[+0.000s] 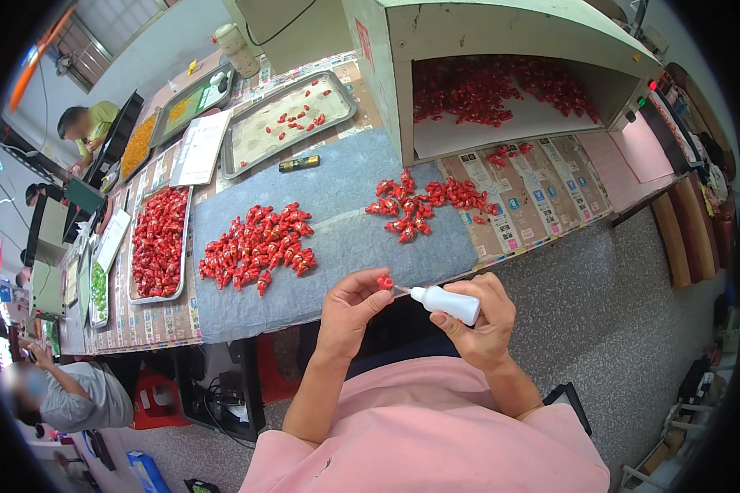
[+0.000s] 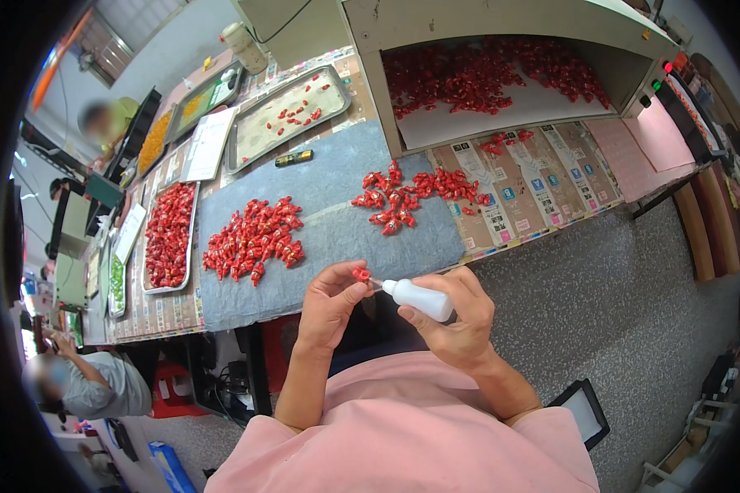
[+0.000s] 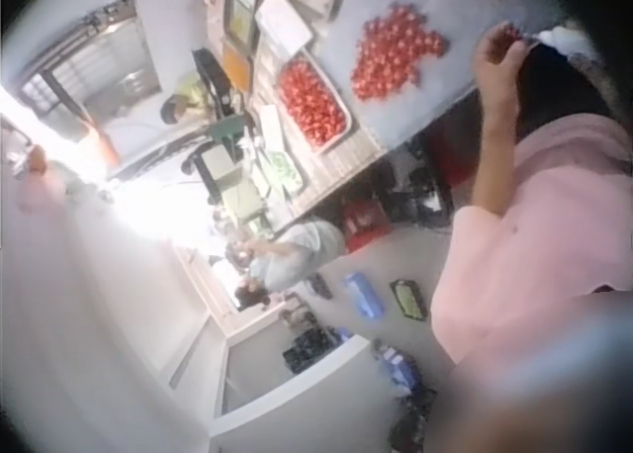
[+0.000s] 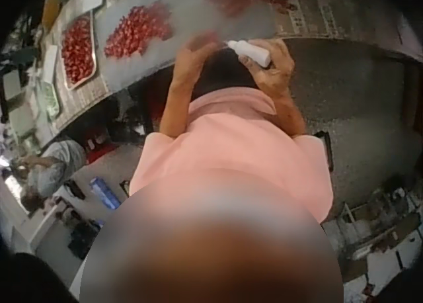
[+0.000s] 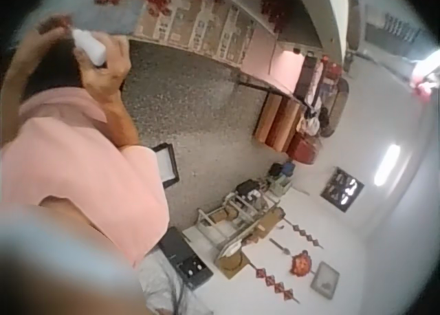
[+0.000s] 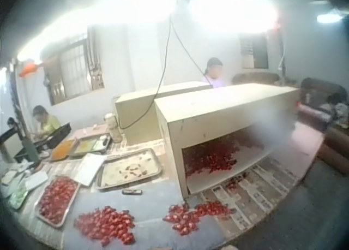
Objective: The person applies glue to small red plastic toy components with a glue bottle at a factory workbench.
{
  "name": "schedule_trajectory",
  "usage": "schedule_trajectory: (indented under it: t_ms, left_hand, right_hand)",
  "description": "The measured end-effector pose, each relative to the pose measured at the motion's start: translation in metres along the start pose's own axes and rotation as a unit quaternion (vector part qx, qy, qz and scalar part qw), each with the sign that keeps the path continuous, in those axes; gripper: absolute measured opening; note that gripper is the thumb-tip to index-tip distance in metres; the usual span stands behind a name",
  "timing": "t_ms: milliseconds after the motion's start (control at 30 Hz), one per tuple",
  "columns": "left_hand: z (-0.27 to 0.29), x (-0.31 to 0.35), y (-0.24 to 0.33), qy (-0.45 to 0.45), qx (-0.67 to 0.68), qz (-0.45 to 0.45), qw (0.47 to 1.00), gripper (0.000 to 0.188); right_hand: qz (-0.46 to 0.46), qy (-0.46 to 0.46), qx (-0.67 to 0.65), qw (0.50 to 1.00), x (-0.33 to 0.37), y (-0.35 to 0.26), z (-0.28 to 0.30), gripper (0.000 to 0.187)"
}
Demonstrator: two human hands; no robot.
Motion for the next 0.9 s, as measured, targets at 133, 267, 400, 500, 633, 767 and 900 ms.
schedule_trajectory:
  t_ms: [133, 267, 400, 500, 633, 767, 900]
  left_hand:
    - [-0.001, 0.0, 0.0, 0.006, -0.003, 0.005, 1.0, 0.032]
    - [-0.001, 0.001, 0.001, 0.003, -0.006, 0.007, 1.0, 0.032]
    - [-0.001, 0.001, 0.001, 0.002, -0.005, 0.008, 1.0, 0.032]
    - [0.0, 0.001, 0.001, 0.003, 0.0, 0.007, 1.0, 0.032]
    - [0.003, 0.003, 0.002, 0.003, 0.019, 0.007, 1.0, 0.031]
    - [0.002, 0.004, 0.006, -0.001, 0.064, 0.017, 0.998, 0.03]
    - [0.004, 0.009, 0.006, 0.008, 0.081, 0.013, 0.997, 0.03]
  right_hand:
    - [0.0, 0.001, -0.003, 1.0, -0.001, -0.001, 0.0, 0.036]
    - [-0.003, 0.006, -0.013, 1.0, 0.0, 0.001, -0.002, 0.037]
    - [-0.004, 0.009, -0.007, 1.0, 0.0, 0.002, -0.001, 0.036]
    - [0.001, 0.018, -0.012, 1.0, -0.001, 0.004, -0.002, 0.036]
    - [-0.038, 0.05, -0.029, 0.998, -0.003, 0.007, -0.006, 0.032]
    - [-0.149, 0.038, -0.098, 0.983, -0.011, 0.027, -0.028, 0.03]
    - [-0.082, -0.032, -0.026, 0.996, -0.026, 0.034, -0.048, 0.031]
Point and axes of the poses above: each hand's wrist, its own x-axis away from the middle knuckle, its own z-axis out of the back of the hand, y = z × x, the point moved 1 cm from there along -x, towards the middle knuckle, and after that the axes turned 1 degree about x, right-handed, at the moved point
